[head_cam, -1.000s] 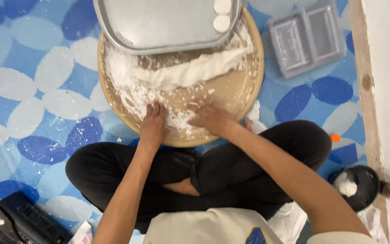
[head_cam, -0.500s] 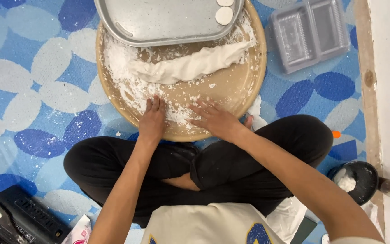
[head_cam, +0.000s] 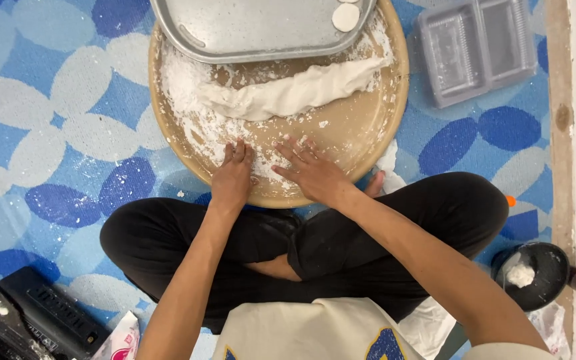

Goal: Portioning a large roll of dough into small uniform discs and arranging them on a metal tray.

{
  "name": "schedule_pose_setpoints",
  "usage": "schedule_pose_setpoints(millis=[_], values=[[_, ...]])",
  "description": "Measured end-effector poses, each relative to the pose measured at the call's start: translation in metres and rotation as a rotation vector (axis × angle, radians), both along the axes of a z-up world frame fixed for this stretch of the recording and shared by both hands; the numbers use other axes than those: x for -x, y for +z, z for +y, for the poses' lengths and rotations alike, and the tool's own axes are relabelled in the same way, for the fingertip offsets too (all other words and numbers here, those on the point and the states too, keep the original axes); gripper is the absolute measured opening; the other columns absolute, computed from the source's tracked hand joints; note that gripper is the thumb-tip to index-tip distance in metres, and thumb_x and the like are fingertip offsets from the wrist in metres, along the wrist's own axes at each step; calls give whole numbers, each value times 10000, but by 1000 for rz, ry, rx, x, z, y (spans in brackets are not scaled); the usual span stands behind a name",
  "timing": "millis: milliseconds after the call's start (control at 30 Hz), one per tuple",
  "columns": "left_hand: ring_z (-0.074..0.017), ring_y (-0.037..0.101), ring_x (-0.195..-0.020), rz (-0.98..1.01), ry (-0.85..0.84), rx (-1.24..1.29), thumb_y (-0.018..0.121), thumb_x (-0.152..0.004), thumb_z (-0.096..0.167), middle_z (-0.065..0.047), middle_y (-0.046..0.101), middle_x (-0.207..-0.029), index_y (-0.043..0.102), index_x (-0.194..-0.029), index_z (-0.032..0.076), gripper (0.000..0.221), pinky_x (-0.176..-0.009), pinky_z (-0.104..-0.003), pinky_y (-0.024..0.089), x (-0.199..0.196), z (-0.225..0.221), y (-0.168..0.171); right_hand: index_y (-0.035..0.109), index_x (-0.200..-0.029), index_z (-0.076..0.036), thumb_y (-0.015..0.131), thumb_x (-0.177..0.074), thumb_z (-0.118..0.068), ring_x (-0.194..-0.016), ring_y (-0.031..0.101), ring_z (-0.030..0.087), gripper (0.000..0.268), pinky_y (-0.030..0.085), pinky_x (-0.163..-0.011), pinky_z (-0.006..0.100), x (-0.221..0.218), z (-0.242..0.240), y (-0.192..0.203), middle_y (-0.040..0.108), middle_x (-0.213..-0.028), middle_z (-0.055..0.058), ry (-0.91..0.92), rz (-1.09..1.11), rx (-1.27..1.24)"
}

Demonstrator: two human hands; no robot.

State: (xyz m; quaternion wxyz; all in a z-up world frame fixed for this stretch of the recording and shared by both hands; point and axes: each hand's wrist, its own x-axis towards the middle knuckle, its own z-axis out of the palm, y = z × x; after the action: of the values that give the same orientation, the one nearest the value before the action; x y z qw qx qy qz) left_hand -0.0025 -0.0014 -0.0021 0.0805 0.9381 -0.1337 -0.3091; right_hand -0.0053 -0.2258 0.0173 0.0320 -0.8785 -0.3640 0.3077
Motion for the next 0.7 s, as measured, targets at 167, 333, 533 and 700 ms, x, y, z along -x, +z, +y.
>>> schedule_pose_setpoints(millis=[167,333,533,700], values=[[-463,375,-1446,-27,-13,0,842,-823,182,-265,398,-1575,452,-1499,-37,811,-1070,-486,509,-2,-1,4,349,-1589,-286,500,-953,-57,-1567,91,347,692,131,-1245,557,0,9,-4,50,-1719,104,-28,16,7],[-448,371,-1453,-23,-22,-24,844,-827,208,-249,387,-1588,441,-1511,-28,828,-1065,-485,514,-3,0,1,357,-1589,-260,597,-936,-127,-1561,127,368,708,143,-1248,567,2,15,-5,85,-1715,125,-20,-2,-8],[-443,362,-1460,-12,-19,-28,839,-830,213,-238,375,-1598,434,-1514,-21,829,-1080,-487,506,-2,-2,-1,384,-1574,-276,625,-918,-143,-1556,130,374,711,115,-1249,573,-6,14,18,112,-1709,132,-59,32,64],[-439,357,-1465,-10,-18,-32,838,-830,231,-232,375,-1600,428,-1520,-12,839,-1087,-494,495,-3,1,-2,338,-1588,-320,637,-929,-203,-1556,131,365,733,88,-1255,566,-6,13,23,62,-1718,108,-49,39,100]])
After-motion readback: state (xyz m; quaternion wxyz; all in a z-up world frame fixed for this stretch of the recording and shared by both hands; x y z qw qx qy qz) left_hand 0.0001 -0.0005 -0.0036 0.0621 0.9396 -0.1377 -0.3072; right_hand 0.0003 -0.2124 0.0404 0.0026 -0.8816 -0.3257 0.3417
